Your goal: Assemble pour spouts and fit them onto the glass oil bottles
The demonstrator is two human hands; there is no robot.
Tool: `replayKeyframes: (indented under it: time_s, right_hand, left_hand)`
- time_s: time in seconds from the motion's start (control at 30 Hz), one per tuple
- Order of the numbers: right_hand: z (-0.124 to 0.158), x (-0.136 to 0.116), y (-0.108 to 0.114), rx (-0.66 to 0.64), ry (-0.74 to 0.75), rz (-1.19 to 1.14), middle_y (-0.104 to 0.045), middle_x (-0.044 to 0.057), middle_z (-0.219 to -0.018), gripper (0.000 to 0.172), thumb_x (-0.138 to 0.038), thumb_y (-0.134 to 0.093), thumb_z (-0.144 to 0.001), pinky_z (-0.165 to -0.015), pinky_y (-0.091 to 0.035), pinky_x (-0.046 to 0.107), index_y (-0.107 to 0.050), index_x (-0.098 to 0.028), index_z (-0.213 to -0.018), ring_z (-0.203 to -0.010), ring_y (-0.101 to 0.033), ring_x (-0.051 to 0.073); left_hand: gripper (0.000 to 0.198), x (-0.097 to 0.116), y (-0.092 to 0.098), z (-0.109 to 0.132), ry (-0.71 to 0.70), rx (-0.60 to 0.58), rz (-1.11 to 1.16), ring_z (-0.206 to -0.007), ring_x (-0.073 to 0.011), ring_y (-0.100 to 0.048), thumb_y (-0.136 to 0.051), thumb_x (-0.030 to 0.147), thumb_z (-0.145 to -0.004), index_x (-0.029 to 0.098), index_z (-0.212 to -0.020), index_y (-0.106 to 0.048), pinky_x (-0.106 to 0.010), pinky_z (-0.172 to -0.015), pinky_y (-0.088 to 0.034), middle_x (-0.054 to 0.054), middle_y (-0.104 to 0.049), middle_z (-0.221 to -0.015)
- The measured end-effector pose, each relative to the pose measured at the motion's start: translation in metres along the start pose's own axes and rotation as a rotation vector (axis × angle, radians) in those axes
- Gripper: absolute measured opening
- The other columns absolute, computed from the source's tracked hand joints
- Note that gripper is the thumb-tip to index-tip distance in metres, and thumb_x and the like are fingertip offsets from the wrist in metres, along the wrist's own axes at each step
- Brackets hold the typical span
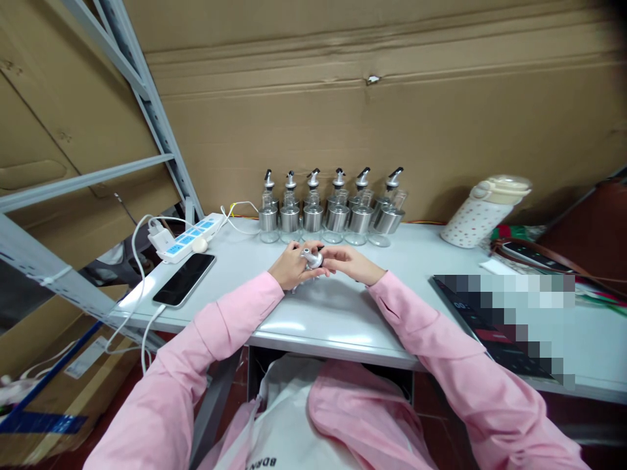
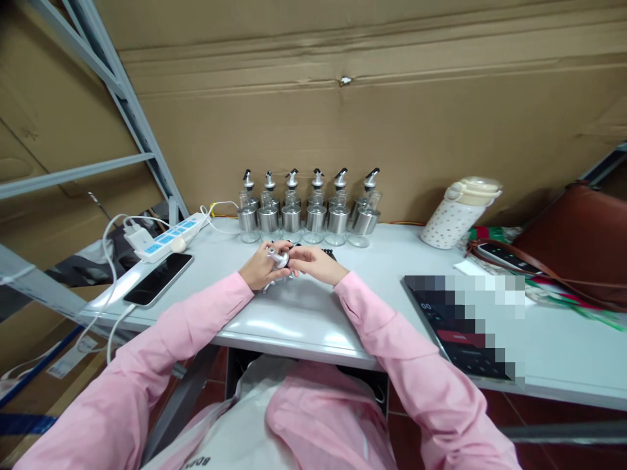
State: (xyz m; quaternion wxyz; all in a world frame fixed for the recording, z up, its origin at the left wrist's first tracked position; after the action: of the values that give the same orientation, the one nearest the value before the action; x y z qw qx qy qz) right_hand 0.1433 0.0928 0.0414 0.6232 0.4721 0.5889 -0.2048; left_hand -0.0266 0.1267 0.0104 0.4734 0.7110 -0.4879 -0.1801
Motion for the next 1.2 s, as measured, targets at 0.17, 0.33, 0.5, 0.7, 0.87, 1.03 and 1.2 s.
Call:
replayKeyframes:
  time_s: [0.17, 0.33, 0.5, 0.7, 0.87, 1.03, 1.2]
  right_hand:
    - [-0.001, 0.003, 0.003, 0.083, -0.042, -0.036, -0.049, -0.003, -0.055, 0.018, -0.036, -0.046, -0.07, -0.055, -0.037, 0.025, -0.049, -0.018, -0.07, -0.052, -0.046, 0.01]
    - [0.0, 0.003, 0.003, 0.125, -0.04, 0.072, -0.034, -0.005, -0.051, 0.029, -0.044, -0.039, -0.077, -0.052, -0.034, 0.025, -0.04, -0.02, -0.062, -0.048, -0.038, 0.009]
    - [-0.002, 0.006, 0.0, 0.201, -0.084, 0.081, -0.025, -0.007, -0.045, 0.051, -0.066, -0.036, -0.077, -0.043, -0.024, 0.024, -0.031, -0.022, -0.052, -0.042, -0.025, 0.007]
    - [-0.003, 0.01, 0.0, 0.234, -0.124, 0.036, -0.023, -0.007, -0.042, 0.06, -0.078, -0.038, -0.069, -0.041, -0.019, 0.025, -0.03, -0.022, -0.049, -0.039, -0.023, 0.006]
    - [-0.001, 0.008, -0.001, 0.267, -0.141, 0.113, -0.029, -0.005, -0.044, 0.057, -0.072, -0.035, -0.074, -0.046, -0.027, 0.026, -0.032, -0.021, -0.049, -0.043, -0.029, 0.009]
    - [-0.001, 0.004, -0.006, 0.422, -0.097, 0.354, -0.035, -0.002, -0.047, 0.057, -0.068, -0.028, -0.078, -0.051, -0.027, 0.026, -0.034, -0.02, -0.048, -0.049, -0.033, 0.01]
    - [0.0, -0.005, -0.012, 0.487, -0.042, 0.478, -0.03, -0.002, -0.043, 0.059, -0.065, -0.025, -0.08, -0.051, -0.025, 0.026, -0.034, -0.019, -0.044, -0.047, -0.031, 0.009]
  left_hand:
    - [0.049, 0.0, 0.005, 0.001, -0.002, 0.089, -0.017, -0.088, -0.0189, -0.058, -0.036, 0.054, -0.091, 0.013, -0.116, -0.047, -0.035, -0.087, -0.033, -0.01, -0.063, -0.103]
    - [0.045, 0.002, 0.008, 0.001, -0.003, 0.104, -0.095, -0.067, -0.0134, -0.055, -0.026, 0.05, -0.095, 0.015, -0.098, -0.054, -0.033, -0.085, -0.031, -0.004, -0.064, -0.085]
    - [0.051, 0.004, 0.01, 0.0, -0.026, 0.138, -0.16, -0.063, -0.0133, -0.052, -0.023, 0.055, -0.093, 0.016, -0.09, -0.056, -0.034, -0.083, -0.03, -0.002, -0.062, -0.075]
    - [0.056, 0.005, 0.011, -0.001, -0.074, 0.149, -0.202, -0.065, -0.014, -0.054, -0.019, 0.057, -0.093, 0.016, -0.087, -0.058, -0.033, -0.082, -0.03, -0.002, -0.063, -0.072]
    - [0.059, 0.005, 0.011, -0.001, -0.095, 0.17, -0.22, -0.063, -0.0135, -0.054, -0.018, 0.058, -0.091, 0.016, -0.083, -0.057, -0.033, -0.081, -0.03, -0.002, -0.063, -0.069]
    - [0.061, 0.008, 0.01, -0.001, -0.089, 0.166, -0.231, -0.061, -0.0132, -0.053, -0.015, 0.06, -0.091, 0.016, -0.079, -0.056, -0.033, -0.082, -0.029, -0.002, -0.063, -0.067]
    - [0.066, 0.01, 0.01, -0.002, -0.084, 0.213, -0.238, -0.058, -0.0127, -0.051, -0.009, 0.061, -0.09, 0.016, -0.076, -0.056, -0.033, -0.081, -0.028, -0.001, -0.062, -0.063]
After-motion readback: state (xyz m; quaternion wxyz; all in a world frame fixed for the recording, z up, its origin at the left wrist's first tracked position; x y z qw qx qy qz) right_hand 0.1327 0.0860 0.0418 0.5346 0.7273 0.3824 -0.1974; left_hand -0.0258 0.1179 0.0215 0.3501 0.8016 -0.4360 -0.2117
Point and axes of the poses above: each hand's wrist, its own z-axis away from the middle knuckle, its own y-axis out of the back of the hand, x = y × z, the point moved 1 cm from there along -z, towards the middle knuckle
